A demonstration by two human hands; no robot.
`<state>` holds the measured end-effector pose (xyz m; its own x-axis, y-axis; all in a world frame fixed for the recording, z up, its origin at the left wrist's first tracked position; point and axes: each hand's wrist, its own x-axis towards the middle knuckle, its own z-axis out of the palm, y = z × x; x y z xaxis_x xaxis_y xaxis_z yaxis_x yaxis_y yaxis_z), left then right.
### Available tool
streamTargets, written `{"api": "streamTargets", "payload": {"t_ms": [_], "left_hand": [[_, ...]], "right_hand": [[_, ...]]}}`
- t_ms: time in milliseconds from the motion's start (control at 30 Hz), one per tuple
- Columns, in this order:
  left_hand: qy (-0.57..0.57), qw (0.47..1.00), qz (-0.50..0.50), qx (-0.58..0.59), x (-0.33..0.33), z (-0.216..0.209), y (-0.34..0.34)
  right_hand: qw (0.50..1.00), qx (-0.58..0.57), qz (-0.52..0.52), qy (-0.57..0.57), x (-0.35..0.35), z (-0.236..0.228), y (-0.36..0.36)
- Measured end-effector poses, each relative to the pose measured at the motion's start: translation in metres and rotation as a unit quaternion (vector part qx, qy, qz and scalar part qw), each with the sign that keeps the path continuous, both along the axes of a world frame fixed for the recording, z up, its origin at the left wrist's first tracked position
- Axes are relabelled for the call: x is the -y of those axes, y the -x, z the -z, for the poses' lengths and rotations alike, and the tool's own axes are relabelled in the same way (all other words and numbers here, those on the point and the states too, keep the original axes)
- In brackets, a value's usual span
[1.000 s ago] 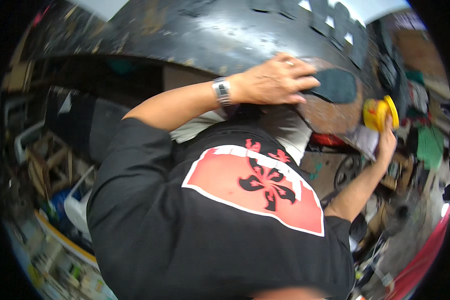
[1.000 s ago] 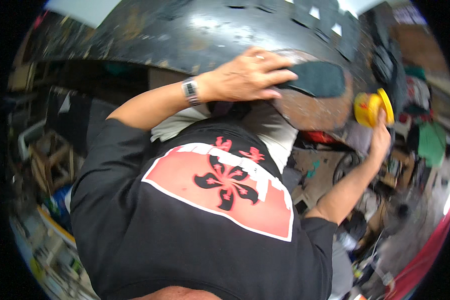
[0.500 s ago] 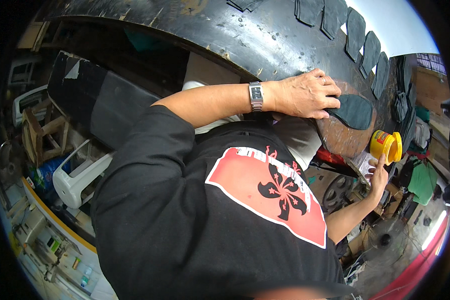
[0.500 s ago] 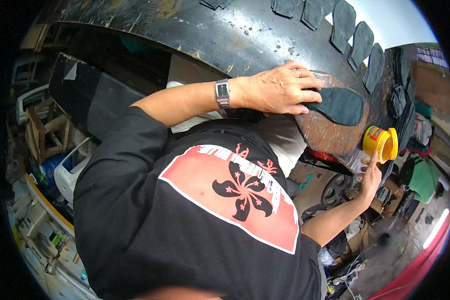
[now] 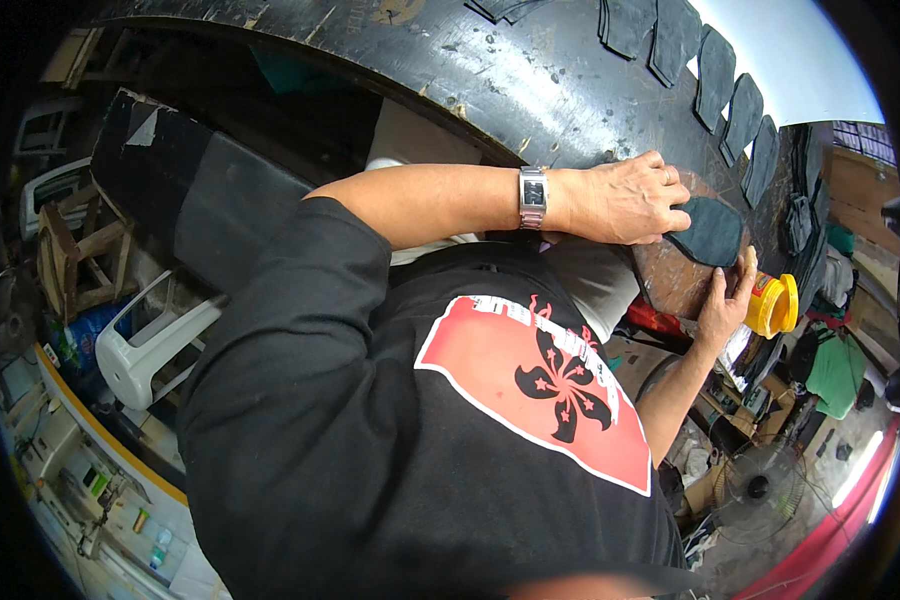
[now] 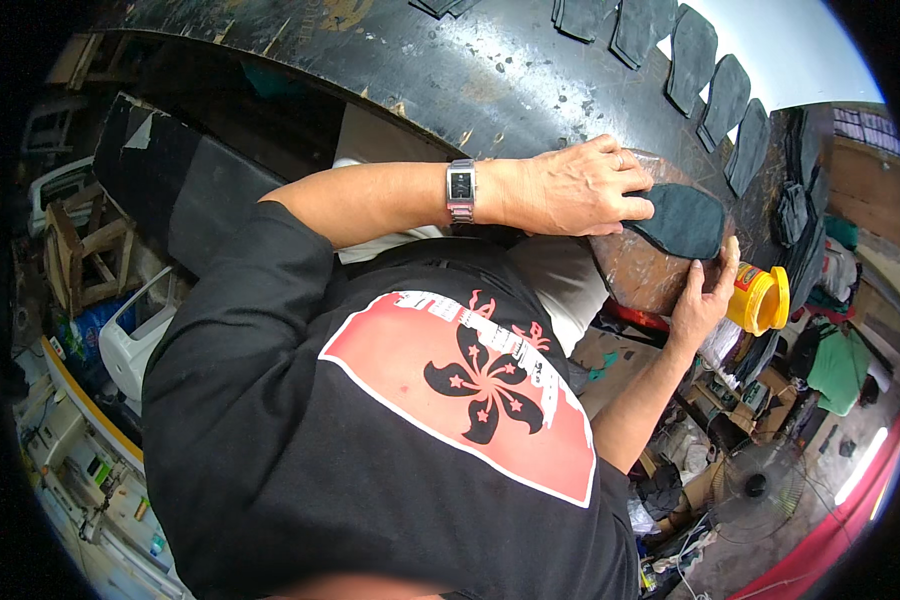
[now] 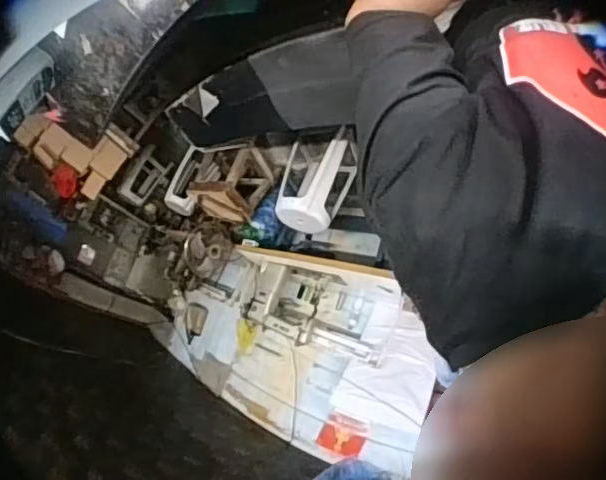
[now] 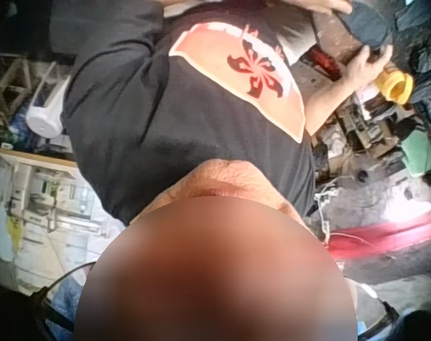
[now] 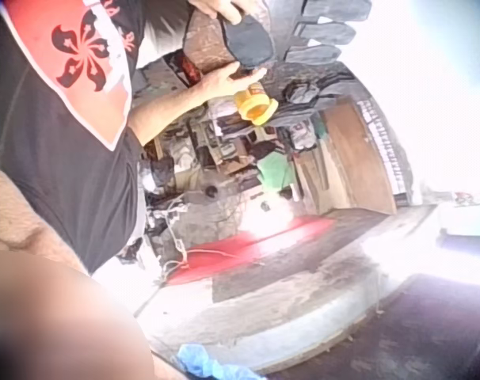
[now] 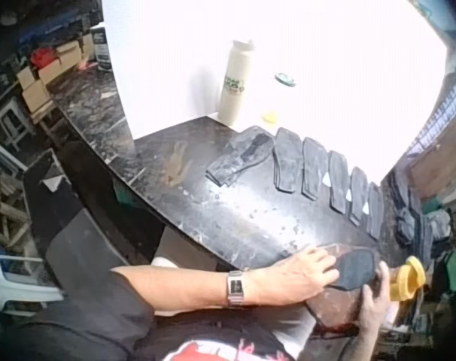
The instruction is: The person repeatedly rubs the surface of black shoe parts on a wooden block using both hands. They pick up each part, rub it, and place it back on the table. The process is repeated for multiple parts throughout the clip.
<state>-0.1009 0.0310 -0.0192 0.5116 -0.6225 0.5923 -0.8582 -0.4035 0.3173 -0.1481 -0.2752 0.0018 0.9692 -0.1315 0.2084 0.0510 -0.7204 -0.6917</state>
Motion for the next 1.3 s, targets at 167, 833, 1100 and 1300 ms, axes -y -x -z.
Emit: {"api": "streamTargets", "payload": {"t_ms": [167, 833, 1100, 1300], "left_hand": [[-0.027, 0.999, 0.01, 0.014, 0.002, -0.002, -0.003], [0.088, 0.993, 0.069, -0.033, 0.005, 0.017, -0.005], [0.121, 0.99, 0.07, -0.028, 0.005, 0.018, -0.004], [0.121, 0.988, 0.085, -0.035, 0.002, 0.017, -0.003]], "right_hand": [[0.999, 0.041, -0.002, -0.012, -0.008, 0.005, 0.001], [0.988, 0.117, 0.027, 0.096, -0.026, 0.012, 0.001], [0.99, 0.105, 0.044, 0.08, -0.024, 0.013, 0.0], [0.99, 0.101, 0.045, 0.086, -0.023, 0.014, 0.001]]}}
